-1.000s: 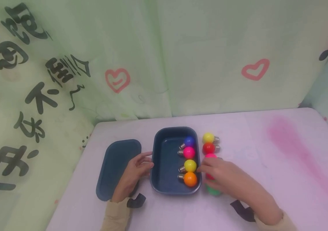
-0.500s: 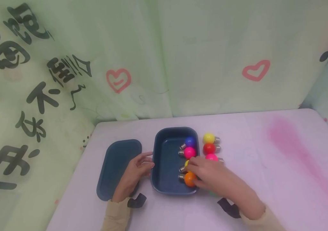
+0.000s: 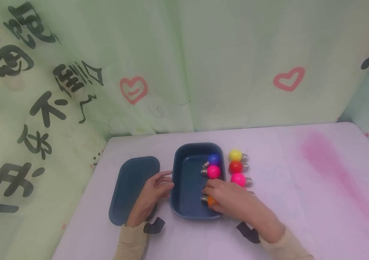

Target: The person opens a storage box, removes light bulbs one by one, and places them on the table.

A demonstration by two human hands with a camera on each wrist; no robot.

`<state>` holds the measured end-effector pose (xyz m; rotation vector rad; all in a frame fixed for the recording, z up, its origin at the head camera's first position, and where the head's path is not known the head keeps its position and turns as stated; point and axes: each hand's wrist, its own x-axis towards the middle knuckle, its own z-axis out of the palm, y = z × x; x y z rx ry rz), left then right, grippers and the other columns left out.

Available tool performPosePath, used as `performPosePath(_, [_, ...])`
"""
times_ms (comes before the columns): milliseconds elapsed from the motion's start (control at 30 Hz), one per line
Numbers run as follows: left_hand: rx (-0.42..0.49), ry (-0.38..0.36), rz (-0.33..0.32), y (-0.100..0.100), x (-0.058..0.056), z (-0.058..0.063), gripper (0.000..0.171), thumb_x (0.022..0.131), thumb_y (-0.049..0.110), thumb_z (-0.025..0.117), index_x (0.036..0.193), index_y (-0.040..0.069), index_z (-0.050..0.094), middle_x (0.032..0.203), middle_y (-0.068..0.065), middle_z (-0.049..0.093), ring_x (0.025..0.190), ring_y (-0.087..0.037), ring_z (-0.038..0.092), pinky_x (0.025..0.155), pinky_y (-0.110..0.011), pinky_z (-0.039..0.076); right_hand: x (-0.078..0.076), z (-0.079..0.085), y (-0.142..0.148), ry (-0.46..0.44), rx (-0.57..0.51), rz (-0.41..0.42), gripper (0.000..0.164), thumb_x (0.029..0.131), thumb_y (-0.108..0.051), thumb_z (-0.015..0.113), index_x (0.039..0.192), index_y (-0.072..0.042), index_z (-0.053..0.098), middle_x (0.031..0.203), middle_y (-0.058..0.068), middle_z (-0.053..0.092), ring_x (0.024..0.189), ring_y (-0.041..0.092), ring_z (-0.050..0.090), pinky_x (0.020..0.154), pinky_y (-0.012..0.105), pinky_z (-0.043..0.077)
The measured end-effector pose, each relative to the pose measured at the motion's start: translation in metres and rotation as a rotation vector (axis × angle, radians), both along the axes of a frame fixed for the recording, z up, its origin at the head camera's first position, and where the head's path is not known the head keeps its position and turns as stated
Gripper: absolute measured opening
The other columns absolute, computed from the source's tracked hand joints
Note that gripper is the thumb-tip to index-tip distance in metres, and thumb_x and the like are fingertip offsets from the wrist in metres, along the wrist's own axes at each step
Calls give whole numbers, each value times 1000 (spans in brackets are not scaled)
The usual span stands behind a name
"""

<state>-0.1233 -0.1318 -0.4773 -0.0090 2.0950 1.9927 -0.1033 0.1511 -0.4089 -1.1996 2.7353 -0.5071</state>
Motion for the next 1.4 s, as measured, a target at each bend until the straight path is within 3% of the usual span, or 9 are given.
performPosePath(433, [-2,-4,-7,2,-2,-1,50,89,19,75,135,9,58,107,-9,65,89,-15,64,72,-28,56,-4,-7,-4,21,38,48,39,75,-22,87,108,-10,72,96,1,65,89,13,61,72,24,58])
performPosePath(933, [5,11,-10,3,-3,1,49,89,16,75,135,8,58,105,-8,66,86,-14,64,71,-27,56,-6,-10,-8,-115,43,-18,31,74,-19,87,102,-12,75,86,-5,68,78,6,59,70,23,56])
performPosePath(1400, [-6,9,2,1,-1,1,49,89,16,74,135,8,58,107,-10,64,86,-15,64,71,-28,57,-5,-4,-9,-111,49,40,31,78,-20,85,106,-13,74,91,-4,68,84,9,62,73,24,57])
